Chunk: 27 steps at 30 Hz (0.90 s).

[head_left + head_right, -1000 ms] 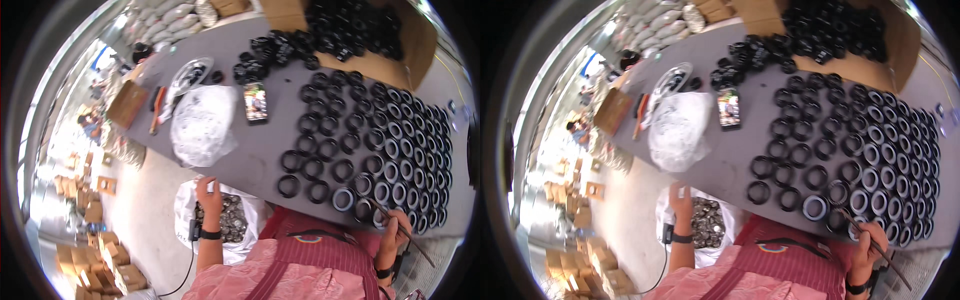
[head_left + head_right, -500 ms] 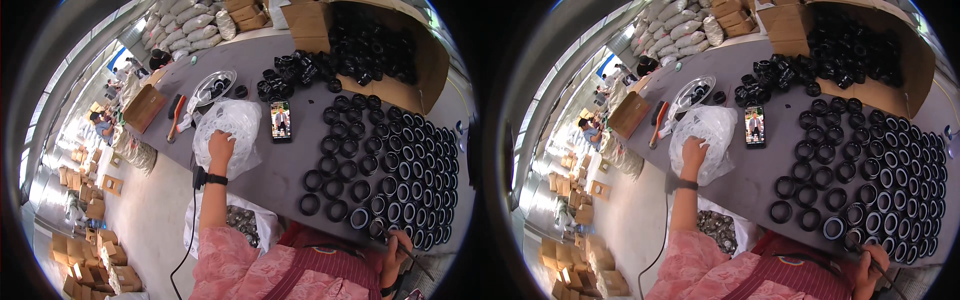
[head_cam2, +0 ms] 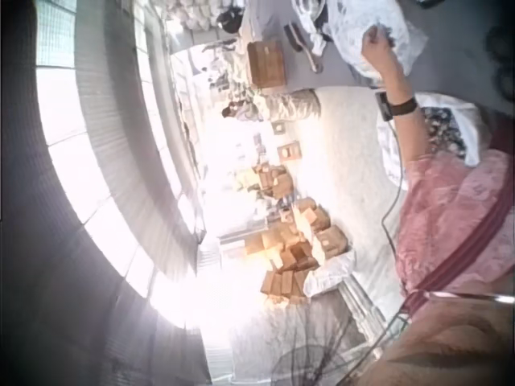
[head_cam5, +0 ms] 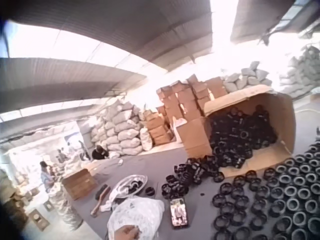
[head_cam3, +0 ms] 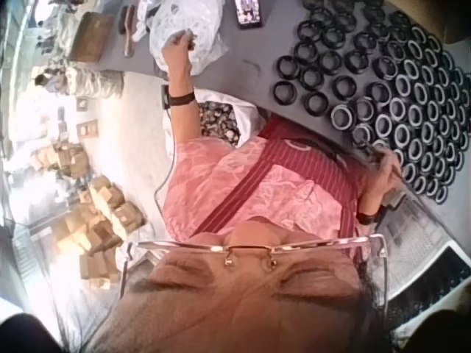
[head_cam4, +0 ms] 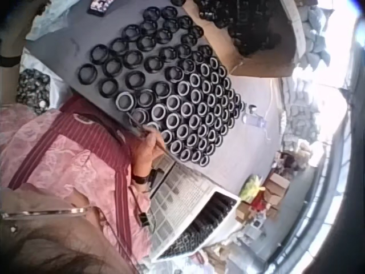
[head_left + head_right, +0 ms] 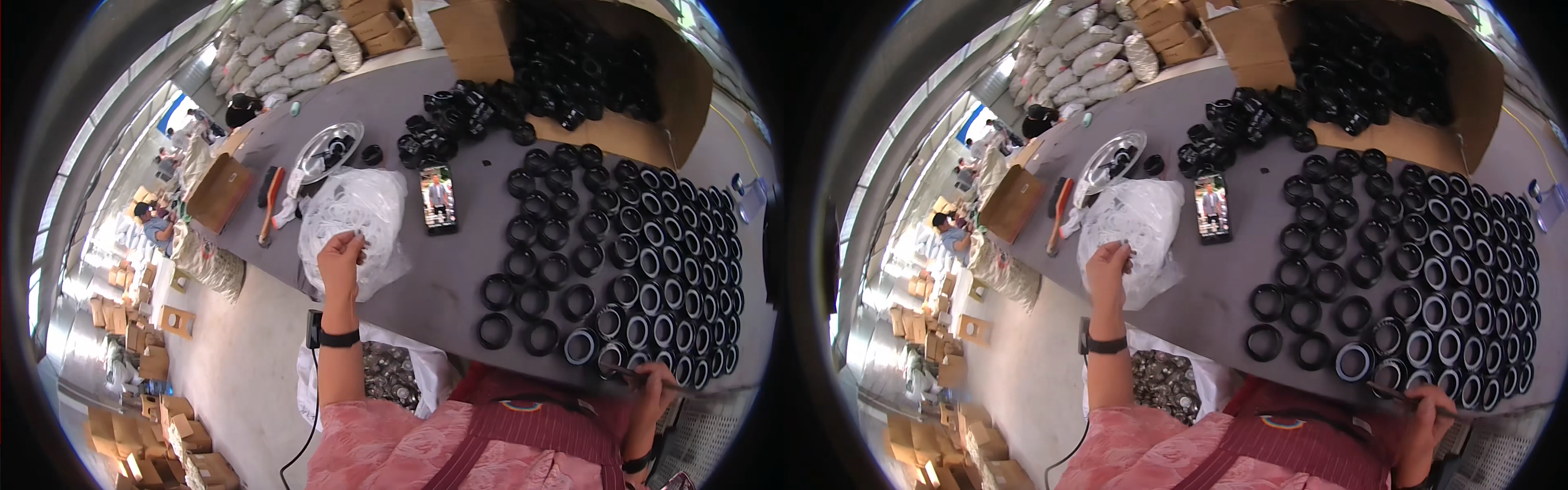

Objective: The recorder applies adhesive to the inner rim of black plastic rings using a small brush tool at a factory workstation.

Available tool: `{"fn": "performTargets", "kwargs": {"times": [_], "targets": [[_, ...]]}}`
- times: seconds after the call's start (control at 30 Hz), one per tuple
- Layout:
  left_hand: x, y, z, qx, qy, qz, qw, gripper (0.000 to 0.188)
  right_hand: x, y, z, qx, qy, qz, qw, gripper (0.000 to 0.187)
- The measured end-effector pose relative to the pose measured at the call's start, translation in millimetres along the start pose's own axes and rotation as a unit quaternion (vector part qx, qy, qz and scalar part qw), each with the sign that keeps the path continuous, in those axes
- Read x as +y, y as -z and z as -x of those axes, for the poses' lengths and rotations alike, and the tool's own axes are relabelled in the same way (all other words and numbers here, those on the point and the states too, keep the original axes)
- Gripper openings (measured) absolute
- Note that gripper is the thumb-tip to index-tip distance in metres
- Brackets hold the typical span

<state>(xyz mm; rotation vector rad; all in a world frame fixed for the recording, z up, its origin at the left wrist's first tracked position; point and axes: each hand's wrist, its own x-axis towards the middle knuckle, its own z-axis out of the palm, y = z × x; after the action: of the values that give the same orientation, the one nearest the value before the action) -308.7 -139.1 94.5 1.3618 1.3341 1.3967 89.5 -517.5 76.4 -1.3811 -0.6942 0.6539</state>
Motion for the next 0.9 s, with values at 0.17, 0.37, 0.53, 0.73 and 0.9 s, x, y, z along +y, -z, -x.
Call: {"fn": "performTargets", "kwargs": {"times": [0.17,0.37,0.53,0.73,0.9], "targets": [[35,-79,93,-0.241,0.146,0.101,0.954,0.014,-23,-23,-38,-0.031,0.13,0.079,0.988,0.028],[44,-162,183,-0.399,-0.029,0.135,0.907,0.014,-41,-26,-42,-0.105,-0.081,0.057,0.99,0.025],[52,-195,224,-0.454,-0.398,0.075,0.793,0.023,-27,2,-31,-0.171,-0.239,-0.012,0.956,0.029],[45,-216,237,-0.458,-0.499,0.136,0.723,0.023,-4,11,-19,-0.154,-0.268,-0.116,0.944,0.018],[38,-213,238,-0.437,-0.501,0.089,0.742,0.022,-2,12,-33,-0.168,-0.253,-0.071,0.95,0.01]]}}
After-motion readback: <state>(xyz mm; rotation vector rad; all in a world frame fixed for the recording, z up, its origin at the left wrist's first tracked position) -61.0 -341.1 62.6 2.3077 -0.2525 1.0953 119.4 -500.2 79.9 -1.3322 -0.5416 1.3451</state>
